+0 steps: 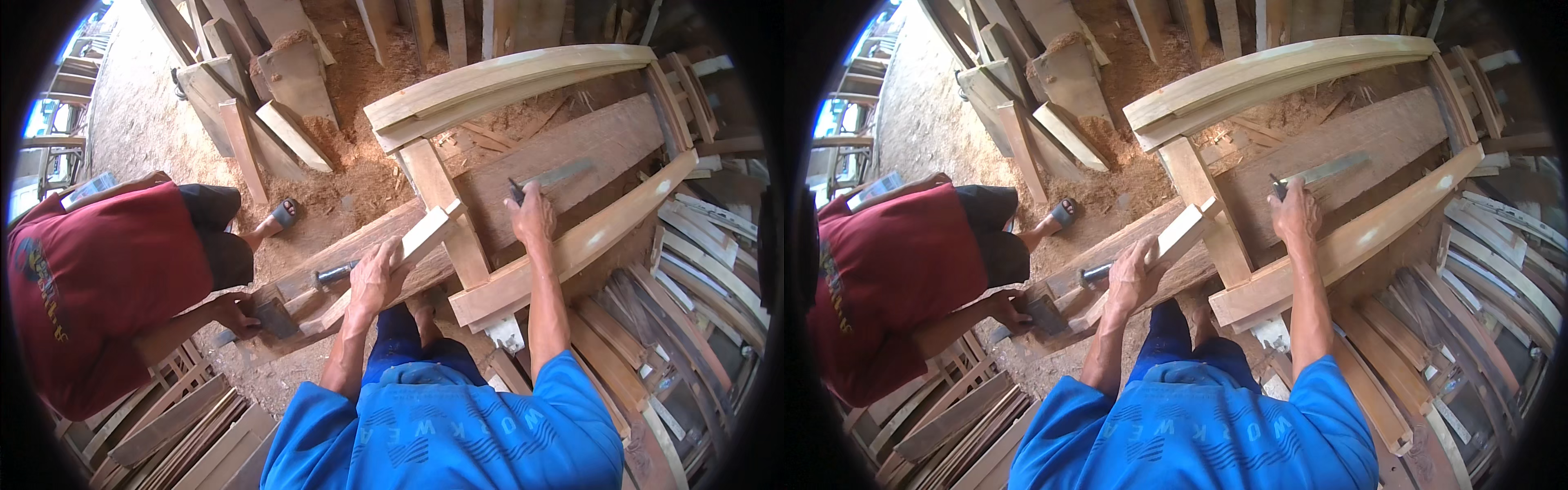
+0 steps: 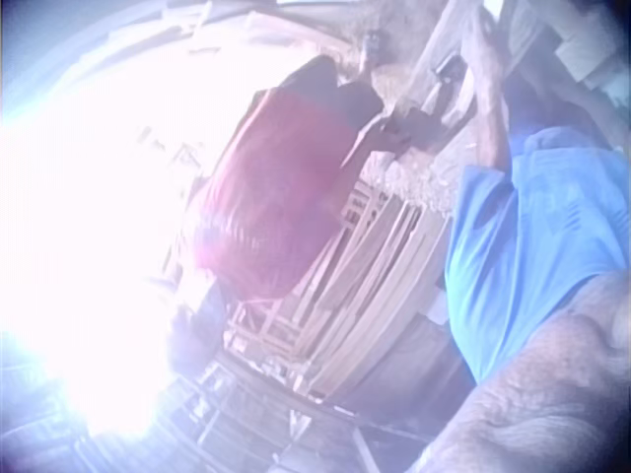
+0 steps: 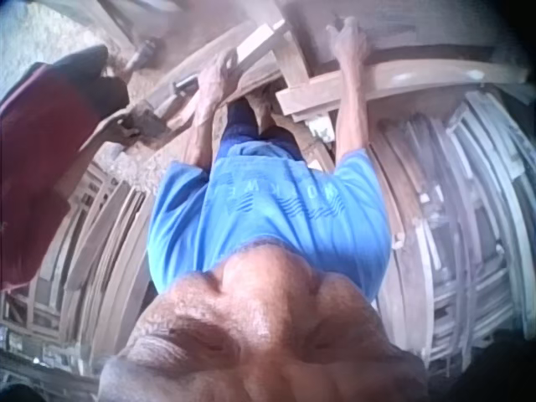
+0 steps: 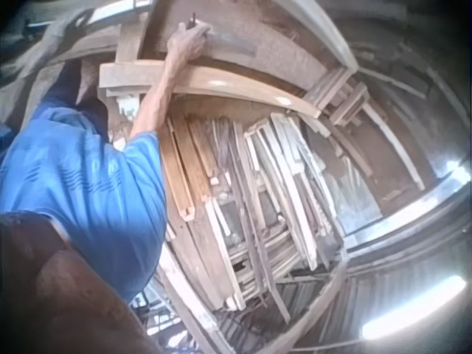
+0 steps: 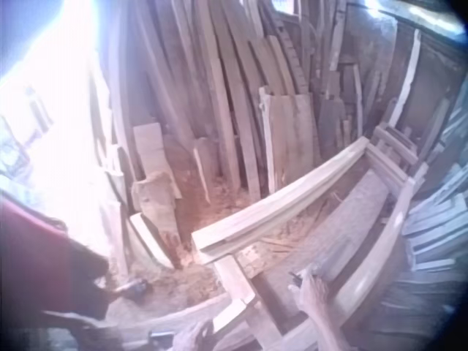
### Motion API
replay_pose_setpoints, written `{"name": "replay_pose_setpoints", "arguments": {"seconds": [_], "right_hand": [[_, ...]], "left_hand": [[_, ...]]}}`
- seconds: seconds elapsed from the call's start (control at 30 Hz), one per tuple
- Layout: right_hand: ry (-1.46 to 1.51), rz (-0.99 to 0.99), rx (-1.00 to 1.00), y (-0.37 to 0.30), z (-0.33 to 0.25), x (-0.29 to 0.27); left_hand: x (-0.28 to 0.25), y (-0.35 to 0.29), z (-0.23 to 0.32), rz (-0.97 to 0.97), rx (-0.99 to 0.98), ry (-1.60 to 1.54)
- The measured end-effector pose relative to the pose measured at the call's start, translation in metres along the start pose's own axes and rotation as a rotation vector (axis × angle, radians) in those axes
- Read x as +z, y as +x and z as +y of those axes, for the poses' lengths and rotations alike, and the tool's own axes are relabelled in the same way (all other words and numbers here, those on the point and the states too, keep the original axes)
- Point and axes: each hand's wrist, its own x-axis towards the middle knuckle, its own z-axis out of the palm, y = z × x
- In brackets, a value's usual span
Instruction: The person shapes a piece of wood using a ruler and pencil to mark it, followed by striking a wooden peg into the wood with a large hammer-like tool.
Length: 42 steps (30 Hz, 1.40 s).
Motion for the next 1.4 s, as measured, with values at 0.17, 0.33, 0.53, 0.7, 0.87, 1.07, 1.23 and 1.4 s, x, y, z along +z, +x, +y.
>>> {"name": "replay_pose_setpoints", "arguments": {"seconds": [0.17,0.33,0.53,0.7,0.87,1.07,1.23,1.4], "right_hand": [[-0.191,-0.145,-0.041,0.004,0.01,0.044],[-0.08,-0.121,-0.11,0.003,0.02,0.048],[0.095,-0.186,-0.165,0.006,0.022,0.065],[-0.193,-0.243,-0.213,-0.013,-0.005,0.064],[-0.063,-0.172,-0.188,-0.03,-0.01,0.047],[0.227,0.014,-0.302,-0.069,-0.033,0.03],[1.053,-0.678,-0.102,-0.111,-0.075,0.065],[1.031,-1.078,-0.15,-0.158,-0.144,0.135]], "left_hand": [[0.007,-0.011,0.003,-0.016,-0.089,-0.045],[0.008,-0.016,-0.001,0.006,-0.078,-0.04],[0.002,-0.051,-0.008,-0.053,-0.119,-0.045],[-0.003,-0.083,-0.023,-0.07,-0.137,-0.012],[-0.003,-0.103,-0.035,0.032,-0.131,0.027],[-0.01,-0.14,-0.031,0.123,-0.186,-0.065],[-0.013,-0.205,-0.04,0.302,-0.274,-0.199],[-0.034,-0.254,-0.043,0.44,-0.347,-0.209]]}}
